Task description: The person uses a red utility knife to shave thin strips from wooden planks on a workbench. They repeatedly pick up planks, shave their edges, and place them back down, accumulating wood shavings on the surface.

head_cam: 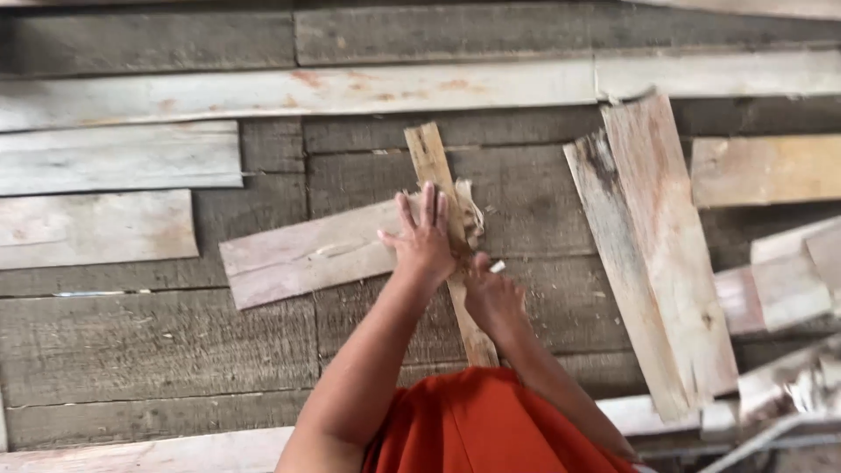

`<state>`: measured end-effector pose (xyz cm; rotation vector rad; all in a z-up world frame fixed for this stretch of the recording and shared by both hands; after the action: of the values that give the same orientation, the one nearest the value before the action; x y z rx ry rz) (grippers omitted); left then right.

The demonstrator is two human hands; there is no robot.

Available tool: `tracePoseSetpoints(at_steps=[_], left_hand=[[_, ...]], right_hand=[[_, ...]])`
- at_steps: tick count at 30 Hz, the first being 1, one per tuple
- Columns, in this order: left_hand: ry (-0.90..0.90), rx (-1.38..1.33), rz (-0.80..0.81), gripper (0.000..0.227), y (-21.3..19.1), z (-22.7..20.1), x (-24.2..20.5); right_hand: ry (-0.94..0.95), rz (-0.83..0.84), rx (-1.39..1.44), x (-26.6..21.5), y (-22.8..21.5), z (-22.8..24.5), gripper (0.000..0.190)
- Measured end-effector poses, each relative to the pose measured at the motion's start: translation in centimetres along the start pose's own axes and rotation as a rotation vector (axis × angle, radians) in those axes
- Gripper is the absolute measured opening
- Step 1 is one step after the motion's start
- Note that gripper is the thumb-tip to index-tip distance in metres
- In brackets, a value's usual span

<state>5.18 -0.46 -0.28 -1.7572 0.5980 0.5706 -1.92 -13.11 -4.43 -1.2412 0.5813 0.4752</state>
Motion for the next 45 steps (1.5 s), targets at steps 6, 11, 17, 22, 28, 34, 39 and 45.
tracePoseSetpoints(at_steps=[6,11,17,22,28,34,39,45], left_hand=[[-0.024,0.049,0.003,0.098,2.6,0.7,1.9],[-0.010,0.069,-0.043,0.097,3.1,1.1,2.0],[0.006,0.089,-0.045,0.097,2.8,1.0,1.8],[0.019,0.084,-0.046,0.098,2.2,1.1,1.4],[0.022,0.094,-0.074,0.099,2.4,1.2,1.2],[0.034,0.067,-0.097,0.098,2.3,1.1,1.0],[0.035,0.102,-0.133,0.099,2.9,1.1,1.6],[0.021,0.116,-0.126,0.097,3.1,1.3,2.1]], right_hand=[[0.076,-0.018,0.052,0.9,2.8,-5.6,0.040],[0.075,-0.389,0.065,2.3,-2.0,-7.9,0.035],[-0.225,-0.687,0.073,7.0,-2.0,-3.2,0.037],[-0.296,-0.768,0.255,10.6,-1.6,-0.8,0.044],[-0.353,-0.814,0.208,14.0,-2.8,0.4,0.033],[-0.234,-0.634,0.298,14.7,-6.0,1.1,0.023],[-0.031,-0.239,0.281,16.9,-5.9,0.9,0.031],[-0.017,-0.176,0.140,18.5,-4.4,1.1,0.032]])
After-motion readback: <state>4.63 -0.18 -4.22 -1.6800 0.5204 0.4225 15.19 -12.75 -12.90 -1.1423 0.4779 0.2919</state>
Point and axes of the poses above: each hand's wrist, its own x-axis towards the middle knuckle, its own y-axis out of the palm, z = x × y, the point moved 7 cm from there along x, towards the middle knuckle
